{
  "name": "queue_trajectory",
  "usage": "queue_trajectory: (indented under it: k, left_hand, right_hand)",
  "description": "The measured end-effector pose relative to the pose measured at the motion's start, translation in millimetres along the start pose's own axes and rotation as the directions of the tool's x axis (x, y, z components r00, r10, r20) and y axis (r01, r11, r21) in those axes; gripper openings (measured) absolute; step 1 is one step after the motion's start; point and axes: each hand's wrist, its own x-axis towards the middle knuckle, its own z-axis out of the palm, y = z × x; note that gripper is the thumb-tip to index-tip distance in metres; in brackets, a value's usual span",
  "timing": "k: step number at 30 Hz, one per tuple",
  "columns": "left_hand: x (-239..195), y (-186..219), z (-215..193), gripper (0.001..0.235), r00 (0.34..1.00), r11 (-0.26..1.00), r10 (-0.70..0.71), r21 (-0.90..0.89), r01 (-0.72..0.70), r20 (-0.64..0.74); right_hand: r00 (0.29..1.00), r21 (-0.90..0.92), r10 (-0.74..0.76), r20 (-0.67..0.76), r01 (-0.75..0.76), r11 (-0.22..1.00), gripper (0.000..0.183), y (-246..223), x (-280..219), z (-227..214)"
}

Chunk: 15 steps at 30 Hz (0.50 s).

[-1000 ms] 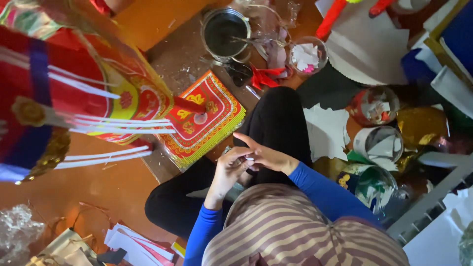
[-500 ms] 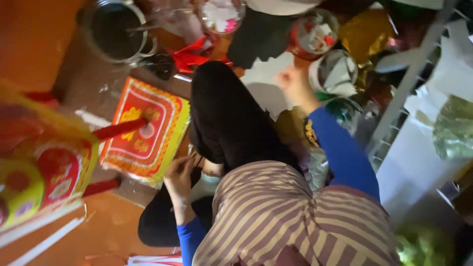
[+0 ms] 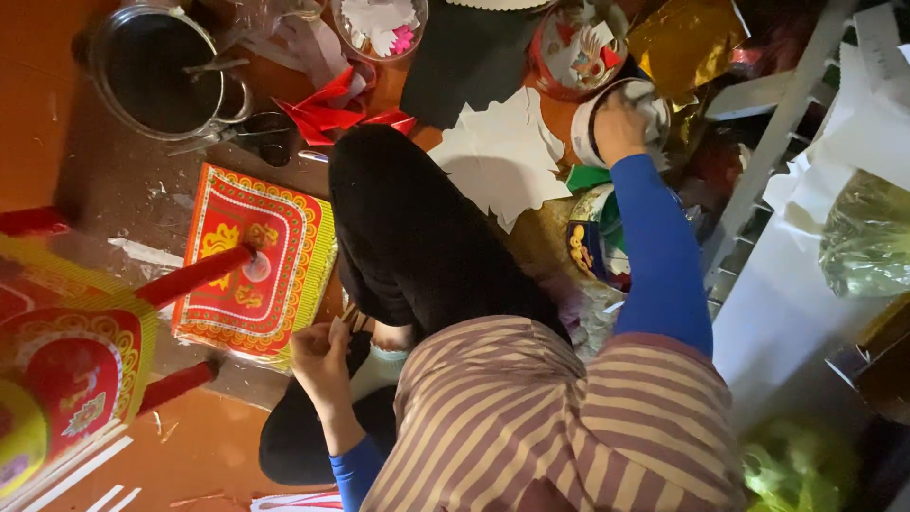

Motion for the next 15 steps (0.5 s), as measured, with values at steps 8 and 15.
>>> queue_trajectory:
  k: [8,15]
  left_hand:
    - [-1,-7,-10,0.008,0.997,0.994,-0.049,0.099,0.042,0.067]
    - [-5,-5,-7,0.017,0.995,0.994,-0.031,0.107,0.021,0.095]
  right_hand:
    - [0.934,0.03,0.345,0.088,-0.349,0.937,0.029,19,-9,12]
    - [0.924,0.368,0.353,-0.149,-0.28,0.887,0.033,63,1,49]
